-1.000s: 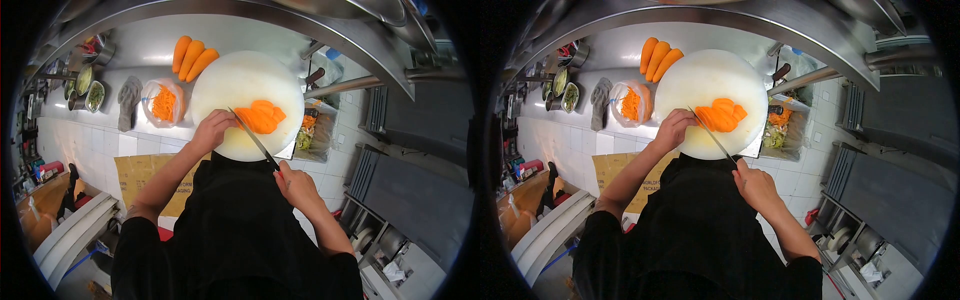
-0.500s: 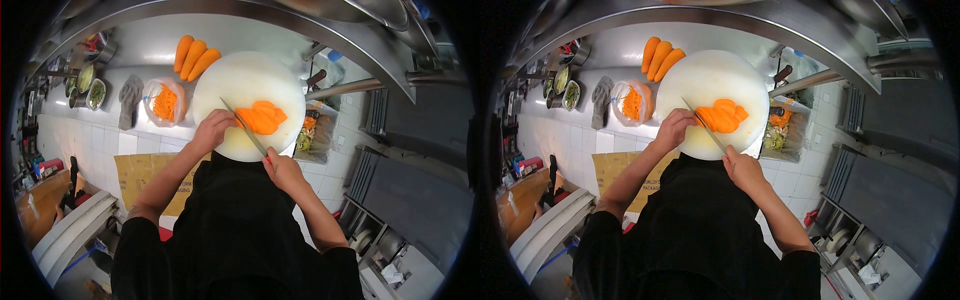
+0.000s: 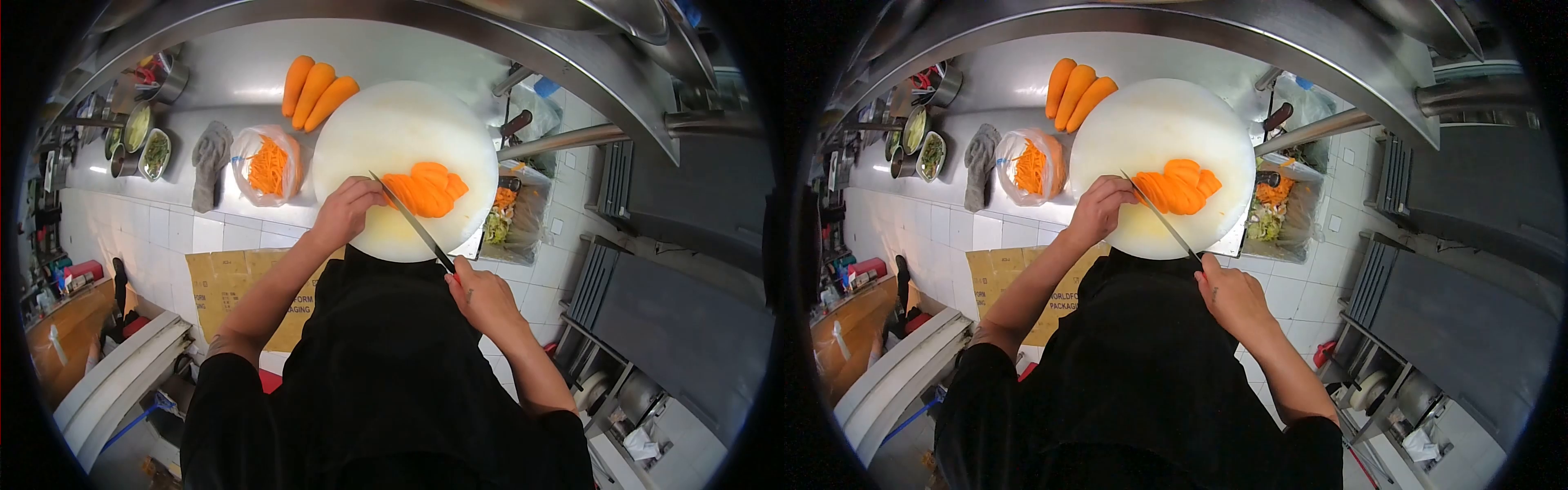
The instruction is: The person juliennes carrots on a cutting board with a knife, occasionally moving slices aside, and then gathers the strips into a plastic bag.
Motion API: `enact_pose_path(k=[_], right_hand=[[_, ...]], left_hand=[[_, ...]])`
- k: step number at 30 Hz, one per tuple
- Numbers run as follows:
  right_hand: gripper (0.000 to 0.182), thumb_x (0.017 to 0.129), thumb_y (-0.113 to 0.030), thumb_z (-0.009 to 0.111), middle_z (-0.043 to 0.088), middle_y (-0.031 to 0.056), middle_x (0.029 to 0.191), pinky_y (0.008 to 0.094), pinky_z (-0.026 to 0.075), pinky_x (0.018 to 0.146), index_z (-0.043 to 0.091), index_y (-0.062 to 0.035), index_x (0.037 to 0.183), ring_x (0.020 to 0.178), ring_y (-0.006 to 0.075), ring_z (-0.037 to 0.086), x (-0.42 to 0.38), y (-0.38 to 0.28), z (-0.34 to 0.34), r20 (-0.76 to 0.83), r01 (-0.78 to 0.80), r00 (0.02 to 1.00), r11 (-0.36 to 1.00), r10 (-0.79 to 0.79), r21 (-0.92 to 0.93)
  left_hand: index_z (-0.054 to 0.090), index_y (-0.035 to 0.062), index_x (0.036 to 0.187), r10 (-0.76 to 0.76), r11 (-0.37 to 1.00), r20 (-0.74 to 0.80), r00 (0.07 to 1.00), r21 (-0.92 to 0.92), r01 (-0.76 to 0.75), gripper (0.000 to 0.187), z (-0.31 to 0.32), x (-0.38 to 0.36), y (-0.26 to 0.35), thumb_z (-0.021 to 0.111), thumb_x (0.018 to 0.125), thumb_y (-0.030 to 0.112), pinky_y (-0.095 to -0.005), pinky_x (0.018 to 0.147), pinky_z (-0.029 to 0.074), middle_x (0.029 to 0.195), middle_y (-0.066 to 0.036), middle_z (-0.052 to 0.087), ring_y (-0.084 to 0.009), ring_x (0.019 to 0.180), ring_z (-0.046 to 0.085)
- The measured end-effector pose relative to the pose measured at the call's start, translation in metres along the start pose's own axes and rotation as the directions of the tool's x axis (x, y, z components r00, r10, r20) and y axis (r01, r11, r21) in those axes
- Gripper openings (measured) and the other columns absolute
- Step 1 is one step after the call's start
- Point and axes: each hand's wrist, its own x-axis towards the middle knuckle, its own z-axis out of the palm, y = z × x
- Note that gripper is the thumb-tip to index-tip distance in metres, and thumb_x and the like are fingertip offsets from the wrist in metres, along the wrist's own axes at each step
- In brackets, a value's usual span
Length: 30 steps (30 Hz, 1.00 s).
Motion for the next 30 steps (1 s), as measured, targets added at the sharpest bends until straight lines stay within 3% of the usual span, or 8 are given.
enact_pose_path(k=[8,17,30], right_hand=[[0.024,0.116,-0.028,0.063,0.073,0.0253,0.078,0.0636,0.056,0.073,0.052,-0.0062,0.118,0.081,0.0529,0.073,0.057,0.010,0.042,-0.016,-0.005,1.000,0.999,0.006,0.045],[0.022,0.115,-0.026,0.064,0.073,0.0249,0.075,0.0629,0.056,0.070,0.053,-0.0065,0.115,0.077,0.0510,0.074,0.024,0.001,0.016,-0.107,0.080,0.991,0.996,-0.077,0.025],[0.024,0.115,-0.026,0.065,0.074,0.0240,0.077,0.0639,0.056,0.071,0.054,-0.0048,0.120,0.077,0.0503,0.074,-0.001,0.004,0.001,-0.012,0.038,0.999,0.999,-0.038,-0.013]], left_hand=[[0.077,0.0056,0.105,-0.045,0.999,-0.040,0.998,-0.025,0.044,0.038,-0.003,0.000,0.003,0.066,0.076,-0.017,-0.0433,0.098,0.061,0.120,-0.010,0.074,-0.0344,0.114,0.072],[0.077,0.0061,0.104,-0.027,1.000,-0.052,0.998,-0.011,0.026,0.037,0.000,-0.002,0.001,0.067,0.076,-0.017,-0.0428,0.096,0.062,0.118,-0.009,0.075,-0.0331,0.111,0.073],[0.077,0.0061,0.103,-0.031,0.999,-0.047,0.998,-0.009,0.031,0.037,0.002,-0.002,0.000,0.066,0.077,-0.018,-0.0421,0.098,0.062,0.118,-0.008,0.075,-0.0328,0.113,0.073]])
